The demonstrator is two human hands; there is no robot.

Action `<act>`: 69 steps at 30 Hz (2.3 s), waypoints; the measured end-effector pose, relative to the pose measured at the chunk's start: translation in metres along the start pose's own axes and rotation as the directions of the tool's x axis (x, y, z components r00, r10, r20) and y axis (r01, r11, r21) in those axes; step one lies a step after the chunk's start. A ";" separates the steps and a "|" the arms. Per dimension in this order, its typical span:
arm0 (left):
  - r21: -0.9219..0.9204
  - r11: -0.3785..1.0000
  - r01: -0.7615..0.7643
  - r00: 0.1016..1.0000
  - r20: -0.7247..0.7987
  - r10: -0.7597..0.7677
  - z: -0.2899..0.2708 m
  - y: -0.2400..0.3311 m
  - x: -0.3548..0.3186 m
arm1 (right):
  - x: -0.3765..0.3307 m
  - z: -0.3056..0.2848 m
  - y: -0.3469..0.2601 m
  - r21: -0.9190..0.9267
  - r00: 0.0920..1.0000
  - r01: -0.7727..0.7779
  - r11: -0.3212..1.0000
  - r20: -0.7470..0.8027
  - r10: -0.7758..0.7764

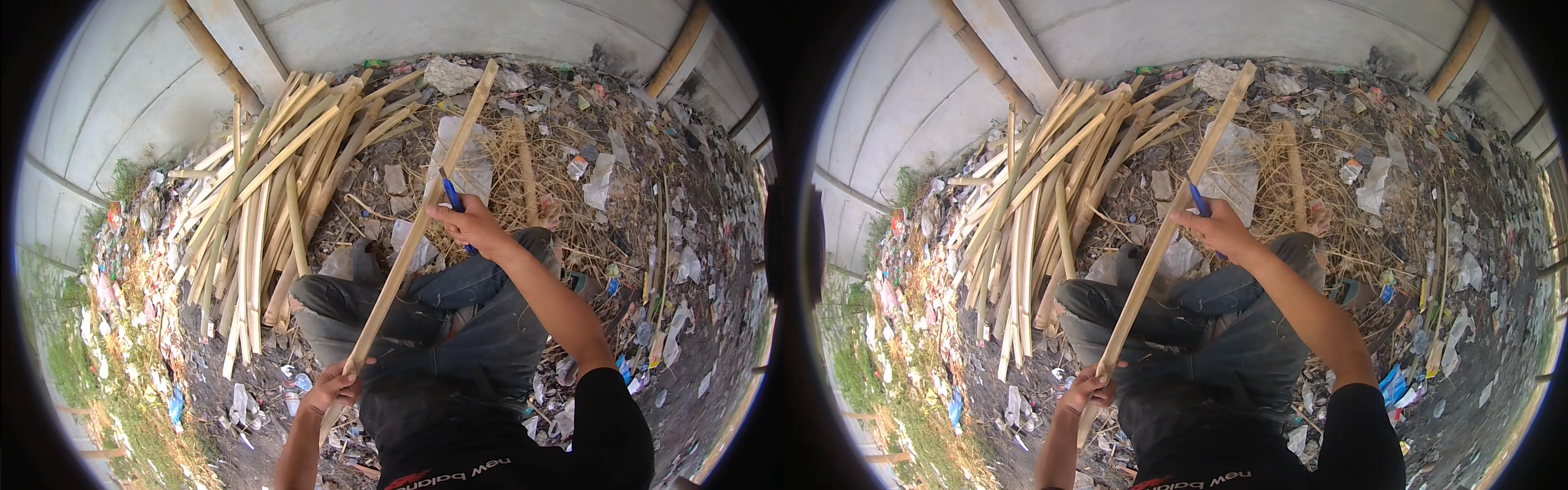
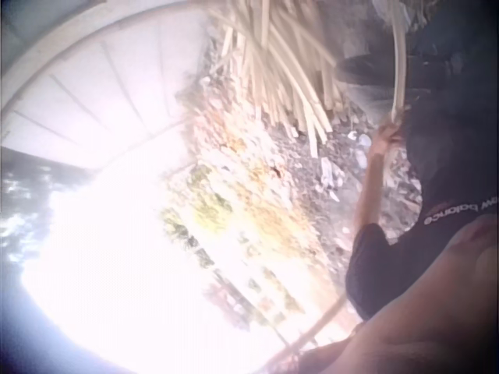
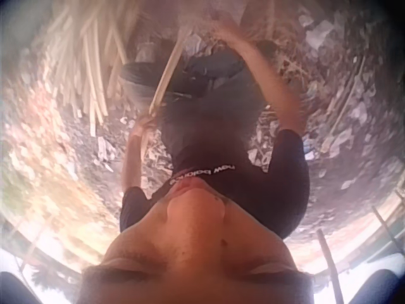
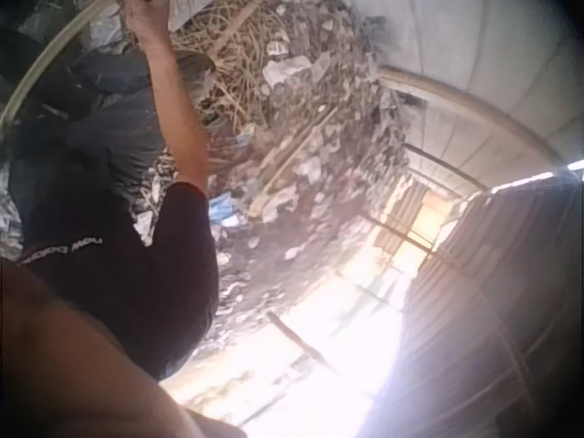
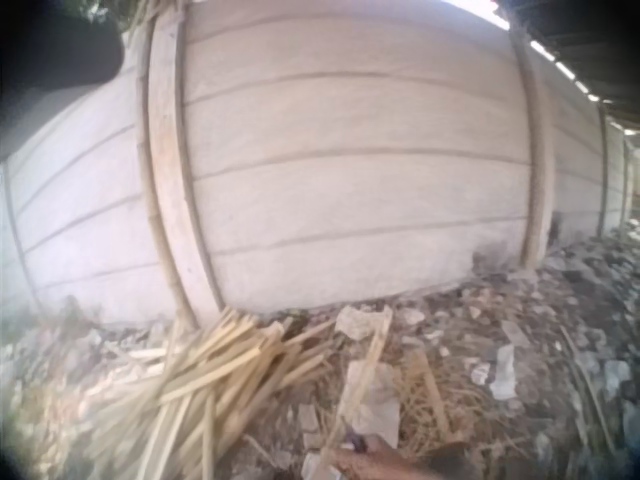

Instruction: The person sits on the ground and uses a blue utility knife to split long bamboo poles into thin strips. They hold the bamboo with one hand and carefully guide the knife along the length of the pole to separate the fibers, repeating this process for multiple pieces.

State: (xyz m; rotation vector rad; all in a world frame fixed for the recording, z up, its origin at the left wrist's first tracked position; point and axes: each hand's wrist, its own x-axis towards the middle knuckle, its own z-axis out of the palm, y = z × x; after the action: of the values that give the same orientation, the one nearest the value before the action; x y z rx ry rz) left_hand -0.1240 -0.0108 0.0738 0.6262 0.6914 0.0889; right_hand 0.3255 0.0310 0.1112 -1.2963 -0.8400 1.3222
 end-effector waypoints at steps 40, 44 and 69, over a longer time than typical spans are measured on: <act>0.990 0.136 0.036 0.659 -0.126 0.742 0.082 0.061 0.082 | -0.019 0.024 0.036 -0.917 0.924 0.165 0.364 0.015 -0.381; 0.987 0.094 0.127 0.738 -0.158 0.656 0.074 0.059 0.048 | 0.020 -0.053 0.038 -0.885 0.889 -0.158 0.437 -0.320 -0.326; 0.837 0.526 -0.150 0.731 -0.264 0.629 0.097 0.066 0.093 | -0.059 0.059 0.044 -0.788 0.942 0.193 0.584 -0.018 -0.336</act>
State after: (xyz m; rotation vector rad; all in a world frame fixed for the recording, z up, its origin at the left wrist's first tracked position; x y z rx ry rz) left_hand 0.0165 0.0190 0.1162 1.6800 1.1423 0.4547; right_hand 0.2513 -0.0236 0.0923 -1.8193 -1.5242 0.5594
